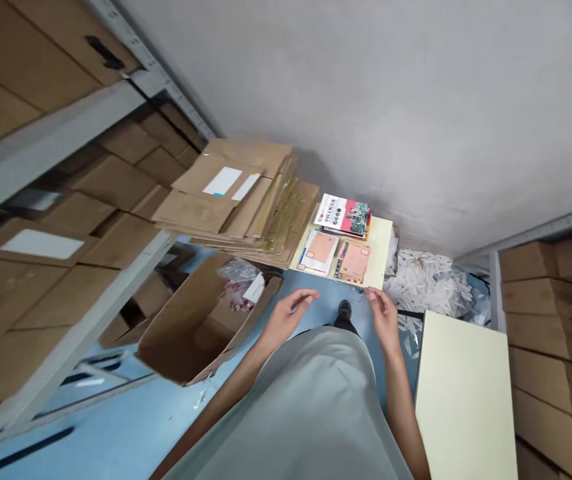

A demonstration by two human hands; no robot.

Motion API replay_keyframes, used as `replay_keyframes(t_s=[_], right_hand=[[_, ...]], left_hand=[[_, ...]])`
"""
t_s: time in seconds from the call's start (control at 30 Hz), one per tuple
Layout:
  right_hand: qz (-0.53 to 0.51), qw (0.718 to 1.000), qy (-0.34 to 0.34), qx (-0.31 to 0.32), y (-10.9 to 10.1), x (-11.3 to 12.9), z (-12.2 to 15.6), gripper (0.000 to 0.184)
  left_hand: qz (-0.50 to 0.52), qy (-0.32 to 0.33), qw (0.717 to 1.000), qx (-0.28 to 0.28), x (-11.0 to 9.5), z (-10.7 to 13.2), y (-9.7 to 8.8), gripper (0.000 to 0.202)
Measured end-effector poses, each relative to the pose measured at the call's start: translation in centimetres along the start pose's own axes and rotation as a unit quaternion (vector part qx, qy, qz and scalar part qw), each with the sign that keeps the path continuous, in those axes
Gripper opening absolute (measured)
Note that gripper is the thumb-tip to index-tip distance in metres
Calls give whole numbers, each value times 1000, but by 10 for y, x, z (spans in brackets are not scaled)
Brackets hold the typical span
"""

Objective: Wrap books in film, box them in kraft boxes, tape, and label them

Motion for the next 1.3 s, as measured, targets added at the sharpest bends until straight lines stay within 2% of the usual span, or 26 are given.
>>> replay_keyframes(t_s=[0.13, 0.27, 0.43, 0.5, 0.6, 0.7, 0.77, 0.87, 0.97, 1.07, 1.2, 1.3], right_hand=[[20, 996, -6, 92, 34, 19, -60, 56], [30, 991, -3, 129, 52, 30, -105, 53], [20, 991, 30, 125, 59, 13, -149, 58], [24, 991, 54, 117, 61, 1, -162, 60], [53, 991, 75, 99, 66, -13, -179, 62], [167, 978, 105, 68, 70, -32, -191, 51], [247, 957, 142, 47, 73, -49, -196, 36], [287, 939, 185, 33, 83, -75, -197, 21], [307, 926, 216, 29, 98, -94, -192, 19], [328, 915, 234, 5, 103, -104, -184, 23], [374, 896, 235, -51, 94, -101, -172, 40], [423, 866, 253, -88, 83, -99, -163, 49]], left_hand=[[5, -41, 997, -68, 9, -23, -27, 49], [10, -67, 992, -102, 11, -49, -42, 50], [-14, -58, 992, -107, 5, -93, -55, 45], [-17, -60, 993, -101, 11, -114, -63, 45], [-23, -60, 995, -77, 30, -153, -70, 43], [-89, -97, 991, -27, 61, -196, -60, 36], [-172, -146, 974, 18, 85, -221, -43, 33], [-250, -184, 948, 67, 113, -246, -14, 41], [-295, -182, 934, 83, 130, -254, 6, 56], [-332, -159, 925, 96, 140, -255, 17, 62], [-362, -135, 915, 120, 149, -256, 27, 63], [-375, -121, 911, 124, 153, -259, 29, 68]])
Point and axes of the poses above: each hand's wrist, its own z-axis away from the middle knuckle, its own y-axis out of the palm, x = y × z, the point moved 6 cm from there along -z, towards the middle knuckle, and after that the axes turned 13 degrees about -z, right-handed, at the moved point
